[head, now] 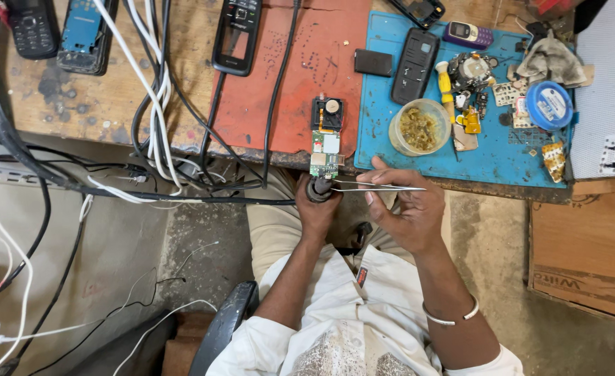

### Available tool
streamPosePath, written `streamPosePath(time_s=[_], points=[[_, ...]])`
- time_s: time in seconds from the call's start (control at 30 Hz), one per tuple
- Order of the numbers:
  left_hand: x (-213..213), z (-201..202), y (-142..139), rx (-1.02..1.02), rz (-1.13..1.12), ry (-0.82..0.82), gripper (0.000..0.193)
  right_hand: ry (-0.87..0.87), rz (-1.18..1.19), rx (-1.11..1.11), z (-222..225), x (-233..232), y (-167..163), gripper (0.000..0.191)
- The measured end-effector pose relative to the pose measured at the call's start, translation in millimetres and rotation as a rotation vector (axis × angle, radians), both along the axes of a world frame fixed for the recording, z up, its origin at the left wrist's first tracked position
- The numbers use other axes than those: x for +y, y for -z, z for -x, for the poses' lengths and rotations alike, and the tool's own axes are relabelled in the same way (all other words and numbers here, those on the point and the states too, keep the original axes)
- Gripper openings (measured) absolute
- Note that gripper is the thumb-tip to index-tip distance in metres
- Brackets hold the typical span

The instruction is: The person solders a small circuit board clamped at the edge of a cluttered workbench, holding a soldering iron in one hand and applying flux with a tool from a small container. They reposition the board, work on its contacts with the iron and a metal pick, and continue soldering different points on the board.

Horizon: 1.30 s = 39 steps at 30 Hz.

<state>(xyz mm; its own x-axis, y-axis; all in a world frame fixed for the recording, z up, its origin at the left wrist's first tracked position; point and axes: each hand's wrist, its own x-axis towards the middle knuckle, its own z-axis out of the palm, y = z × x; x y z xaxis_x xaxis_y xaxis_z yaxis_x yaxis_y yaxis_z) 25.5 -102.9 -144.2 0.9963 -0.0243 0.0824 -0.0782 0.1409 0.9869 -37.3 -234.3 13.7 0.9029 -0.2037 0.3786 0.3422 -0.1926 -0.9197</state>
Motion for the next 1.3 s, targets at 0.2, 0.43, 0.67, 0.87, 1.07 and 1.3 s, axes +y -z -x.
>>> streamPosePath(time_s=[0.2,0.43,0.67,0.87,1.07,1.3], points=[[-3,1,7,0.06,0.03,0.036,0.041,-0.01,-0.012,0.014,1,-3,4,0.025],[-2,2,17,0.04,0.042,0.051,0.041,-0.016,0.049,0.021,3,-6,0,0.023],[-5,2,13,0.035,0.066,0.06,0.042,-0.029,0.048,0.03,4,-8,-1,0.024],[-4,1,8,0.023,-0.016,0.014,0.036,-0.032,-0.012,0.004,2,-5,-2,0.025],[-3,0,12,0.033,-0.015,0.004,0.036,-0.033,-0.059,0.015,1,-5,-3,0.025],[-2,-2,12,-0.036,-0.054,-0.009,0.033,0.034,-0.016,-0.141,1,-9,1,0.018]])
